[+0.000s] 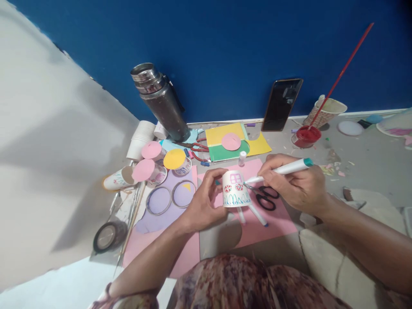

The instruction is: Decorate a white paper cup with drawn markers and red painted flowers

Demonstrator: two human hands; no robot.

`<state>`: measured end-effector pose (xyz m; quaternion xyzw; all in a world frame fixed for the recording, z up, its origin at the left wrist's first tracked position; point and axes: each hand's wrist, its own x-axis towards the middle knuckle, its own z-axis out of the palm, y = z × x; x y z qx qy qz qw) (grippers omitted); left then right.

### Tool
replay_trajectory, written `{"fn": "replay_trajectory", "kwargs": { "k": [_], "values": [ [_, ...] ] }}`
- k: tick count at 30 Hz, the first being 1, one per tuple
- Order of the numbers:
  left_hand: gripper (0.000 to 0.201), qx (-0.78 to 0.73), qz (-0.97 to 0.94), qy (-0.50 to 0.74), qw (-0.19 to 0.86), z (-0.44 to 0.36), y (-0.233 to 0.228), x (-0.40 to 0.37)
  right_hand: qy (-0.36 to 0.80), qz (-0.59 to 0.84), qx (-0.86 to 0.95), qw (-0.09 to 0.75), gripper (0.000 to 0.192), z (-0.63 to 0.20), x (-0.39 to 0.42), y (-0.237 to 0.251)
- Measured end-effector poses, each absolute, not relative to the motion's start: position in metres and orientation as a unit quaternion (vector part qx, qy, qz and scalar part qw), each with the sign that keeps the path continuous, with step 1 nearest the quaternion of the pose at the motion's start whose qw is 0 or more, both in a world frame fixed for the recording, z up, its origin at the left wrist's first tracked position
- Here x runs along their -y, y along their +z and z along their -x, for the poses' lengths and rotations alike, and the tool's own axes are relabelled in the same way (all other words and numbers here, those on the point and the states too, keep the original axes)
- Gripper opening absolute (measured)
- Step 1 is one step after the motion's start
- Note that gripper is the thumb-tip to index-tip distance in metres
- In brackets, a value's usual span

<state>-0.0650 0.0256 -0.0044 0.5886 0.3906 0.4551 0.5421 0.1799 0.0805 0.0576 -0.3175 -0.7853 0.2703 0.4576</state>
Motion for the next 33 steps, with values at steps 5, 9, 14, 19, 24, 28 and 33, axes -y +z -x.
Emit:
{"fn": "replay_trajectory", "kwargs": {
  "k": [5, 9, 14, 19, 24, 28, 33],
  "values": [
    [0.080, -0.384, -0.593, 0.452, 0.544, 0.0652, -0.0033, -0.0258, 0.283, 0.312, 0.781, 0.462, 0.018, -0.1787, -0.0796, 0.0589],
    [0.079, -0.386, -0.593, 0.451, 0.545, 0.0645, -0.0032, -0.0260, 0.285, 0.308, 0.783, 0.459, 0.018, -0.1784, -0.0802, 0.0590],
    [0.079, -0.383, -0.592, 0.452, 0.546, 0.0641, -0.0030, -0.0261, 0.302, 0.312, 0.775, 0.459, 0.017, -0.1779, -0.0792, 0.0579],
    [0.081, -0.395, -0.593, 0.444, 0.544, 0.0653, -0.0023, -0.0255, 0.363, 0.311, 0.762, 0.437, 0.018, -0.1787, -0.0766, 0.0592],
    [0.081, -0.402, -0.596, 0.441, 0.537, 0.0655, -0.0029, -0.0253, 0.396, 0.306, 0.754, 0.426, 0.019, -0.1782, -0.0756, 0.0588],
    [0.080, -0.396, -0.597, 0.445, 0.538, 0.0653, -0.0034, -0.0257, 0.392, 0.303, 0.756, 0.428, 0.019, -0.1773, -0.0767, 0.0582],
    [0.079, -0.395, -0.592, 0.445, 0.543, 0.0654, -0.0035, -0.0255, 0.327, 0.315, 0.773, 0.443, 0.017, -0.1787, -0.0789, 0.0605]
  ]
}}
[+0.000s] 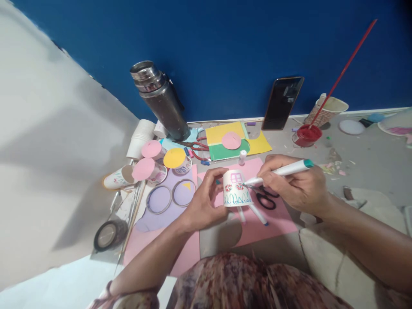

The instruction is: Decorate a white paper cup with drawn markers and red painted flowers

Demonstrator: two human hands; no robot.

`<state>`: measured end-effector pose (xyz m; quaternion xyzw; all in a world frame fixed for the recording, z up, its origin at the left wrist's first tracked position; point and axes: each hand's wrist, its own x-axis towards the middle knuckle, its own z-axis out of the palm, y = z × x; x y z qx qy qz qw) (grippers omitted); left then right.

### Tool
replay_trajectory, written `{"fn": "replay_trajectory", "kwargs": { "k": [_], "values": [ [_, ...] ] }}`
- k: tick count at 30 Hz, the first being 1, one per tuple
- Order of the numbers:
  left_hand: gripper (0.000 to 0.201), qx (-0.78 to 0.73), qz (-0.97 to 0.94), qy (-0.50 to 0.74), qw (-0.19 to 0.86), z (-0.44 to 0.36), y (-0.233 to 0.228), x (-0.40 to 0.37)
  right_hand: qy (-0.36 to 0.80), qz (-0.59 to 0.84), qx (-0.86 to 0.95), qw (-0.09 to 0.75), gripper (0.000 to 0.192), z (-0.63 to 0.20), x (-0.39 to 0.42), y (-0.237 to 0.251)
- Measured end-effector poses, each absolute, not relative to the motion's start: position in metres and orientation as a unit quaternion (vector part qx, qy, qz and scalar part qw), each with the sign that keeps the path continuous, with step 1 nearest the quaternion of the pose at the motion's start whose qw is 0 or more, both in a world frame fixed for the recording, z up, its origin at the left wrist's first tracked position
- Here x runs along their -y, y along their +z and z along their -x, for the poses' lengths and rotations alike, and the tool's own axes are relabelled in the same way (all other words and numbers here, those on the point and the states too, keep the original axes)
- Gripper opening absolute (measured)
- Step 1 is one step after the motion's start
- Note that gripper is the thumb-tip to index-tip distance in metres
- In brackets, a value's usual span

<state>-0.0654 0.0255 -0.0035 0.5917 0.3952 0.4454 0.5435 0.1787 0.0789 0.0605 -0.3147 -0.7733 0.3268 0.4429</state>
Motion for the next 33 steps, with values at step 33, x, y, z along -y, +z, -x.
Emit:
{"fn": "replay_trajectory", "kwargs": {
  "k": [33],
  "values": [
    [0.078, -0.404, -0.588, 0.447, 0.540, 0.0645, -0.0022, -0.0251, 0.324, 0.309, 0.784, 0.430, 0.018, -0.1787, -0.0788, 0.0638]
  ]
}}
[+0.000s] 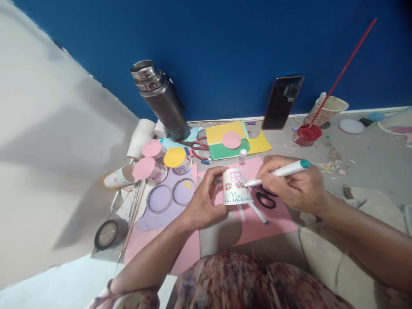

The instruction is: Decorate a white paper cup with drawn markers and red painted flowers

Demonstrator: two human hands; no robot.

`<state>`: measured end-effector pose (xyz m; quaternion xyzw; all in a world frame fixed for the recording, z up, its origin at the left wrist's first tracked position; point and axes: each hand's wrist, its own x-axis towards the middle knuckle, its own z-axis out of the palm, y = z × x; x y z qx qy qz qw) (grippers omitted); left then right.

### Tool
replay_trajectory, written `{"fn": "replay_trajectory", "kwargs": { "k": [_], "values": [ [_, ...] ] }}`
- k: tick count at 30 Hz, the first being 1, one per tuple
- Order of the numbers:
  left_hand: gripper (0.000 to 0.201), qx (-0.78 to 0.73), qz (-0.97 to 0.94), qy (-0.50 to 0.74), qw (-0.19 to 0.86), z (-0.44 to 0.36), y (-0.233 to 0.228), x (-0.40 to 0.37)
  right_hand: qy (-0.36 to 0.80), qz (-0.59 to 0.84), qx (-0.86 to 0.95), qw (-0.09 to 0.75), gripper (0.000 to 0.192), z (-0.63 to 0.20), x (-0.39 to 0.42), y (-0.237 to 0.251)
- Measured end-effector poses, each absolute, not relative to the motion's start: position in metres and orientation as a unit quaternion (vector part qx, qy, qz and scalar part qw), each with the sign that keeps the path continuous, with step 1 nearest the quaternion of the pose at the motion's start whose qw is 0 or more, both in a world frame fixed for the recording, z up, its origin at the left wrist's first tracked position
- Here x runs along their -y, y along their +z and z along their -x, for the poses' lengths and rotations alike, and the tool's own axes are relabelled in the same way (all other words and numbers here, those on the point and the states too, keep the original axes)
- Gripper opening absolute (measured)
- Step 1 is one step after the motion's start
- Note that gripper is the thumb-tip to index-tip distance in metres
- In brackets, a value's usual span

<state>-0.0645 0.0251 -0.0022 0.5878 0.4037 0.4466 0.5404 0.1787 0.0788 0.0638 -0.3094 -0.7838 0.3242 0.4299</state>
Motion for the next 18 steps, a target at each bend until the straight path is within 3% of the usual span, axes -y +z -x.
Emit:
{"fn": "replay_trajectory", "kwargs": {
  "k": [18],
  "values": [
    [0.078, -0.399, -0.592, 0.445, 0.541, 0.0642, -0.0018, -0.0247, 0.293, 0.308, 0.790, 0.442, 0.020, -0.1783, -0.0807, 0.0637]
  ]
}}
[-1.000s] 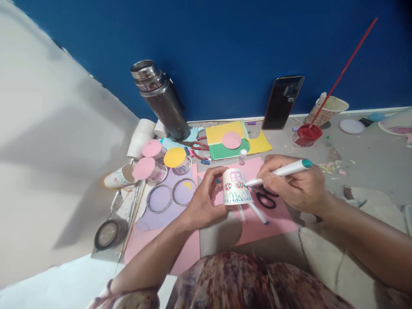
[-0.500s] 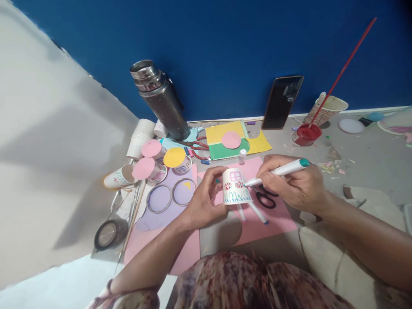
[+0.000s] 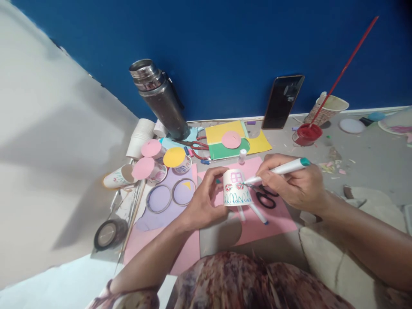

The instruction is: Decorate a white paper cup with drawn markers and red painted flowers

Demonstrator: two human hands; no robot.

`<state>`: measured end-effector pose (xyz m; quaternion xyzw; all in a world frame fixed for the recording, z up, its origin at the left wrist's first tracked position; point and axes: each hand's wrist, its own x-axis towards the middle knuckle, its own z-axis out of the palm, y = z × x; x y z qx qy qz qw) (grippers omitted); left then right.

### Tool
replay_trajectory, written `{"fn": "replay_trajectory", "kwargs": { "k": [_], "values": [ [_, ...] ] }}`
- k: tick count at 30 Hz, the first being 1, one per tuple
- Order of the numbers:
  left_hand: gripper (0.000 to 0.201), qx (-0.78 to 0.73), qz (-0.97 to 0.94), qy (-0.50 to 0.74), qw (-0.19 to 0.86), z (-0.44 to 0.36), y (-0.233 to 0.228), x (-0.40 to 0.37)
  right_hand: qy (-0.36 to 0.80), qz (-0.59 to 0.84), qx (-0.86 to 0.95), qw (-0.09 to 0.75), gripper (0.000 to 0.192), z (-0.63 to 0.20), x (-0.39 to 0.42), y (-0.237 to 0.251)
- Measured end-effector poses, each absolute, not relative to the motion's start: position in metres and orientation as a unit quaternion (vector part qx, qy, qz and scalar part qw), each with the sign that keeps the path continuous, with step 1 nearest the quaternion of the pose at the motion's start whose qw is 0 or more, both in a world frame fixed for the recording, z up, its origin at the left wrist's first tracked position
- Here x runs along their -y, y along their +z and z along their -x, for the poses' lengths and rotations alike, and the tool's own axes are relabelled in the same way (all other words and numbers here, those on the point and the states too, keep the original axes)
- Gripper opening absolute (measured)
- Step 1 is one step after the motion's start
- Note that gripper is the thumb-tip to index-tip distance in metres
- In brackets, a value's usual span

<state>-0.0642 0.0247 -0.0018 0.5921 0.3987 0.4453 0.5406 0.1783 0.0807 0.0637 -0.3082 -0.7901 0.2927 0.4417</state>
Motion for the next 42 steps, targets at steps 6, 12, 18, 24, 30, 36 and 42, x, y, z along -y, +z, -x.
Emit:
{"fn": "replay_trajectory", "kwargs": {
  "k": [6, 12, 18, 24, 30, 36, 42],
  "values": [
    [0.080, -0.392, -0.586, 0.443, 0.553, 0.065, -0.002, -0.025, 0.283, 0.311, 0.785, 0.454, 0.017, -0.179, -0.081, 0.060],
    [0.077, -0.393, -0.595, 0.434, 0.551, 0.063, 0.002, -0.025, 0.293, 0.297, 0.783, 0.461, 0.020, -0.179, -0.080, 0.058],
    [0.072, -0.409, -0.613, 0.423, 0.527, 0.061, 0.009, -0.025, 0.314, 0.287, 0.785, 0.450, 0.018, -0.178, -0.079, 0.059],
    [0.074, -0.418, -0.624, 0.415, 0.513, 0.062, 0.008, -0.024, 0.326, 0.288, 0.787, 0.438, 0.016, -0.179, -0.079, 0.059],
    [0.076, -0.412, -0.625, 0.419, 0.515, 0.063, 0.006, -0.025, 0.325, 0.297, 0.789, 0.428, 0.016, -0.178, -0.079, 0.060],
    [0.077, -0.422, -0.625, 0.410, 0.513, 0.062, 0.008, -0.025, 0.323, 0.297, 0.791, 0.427, 0.016, -0.177, -0.078, 0.060],
    [0.076, -0.409, -0.613, 0.422, 0.528, 0.062, 0.006, -0.025, 0.323, 0.291, 0.782, 0.446, 0.019, -0.178, -0.079, 0.060]
  ]
}}
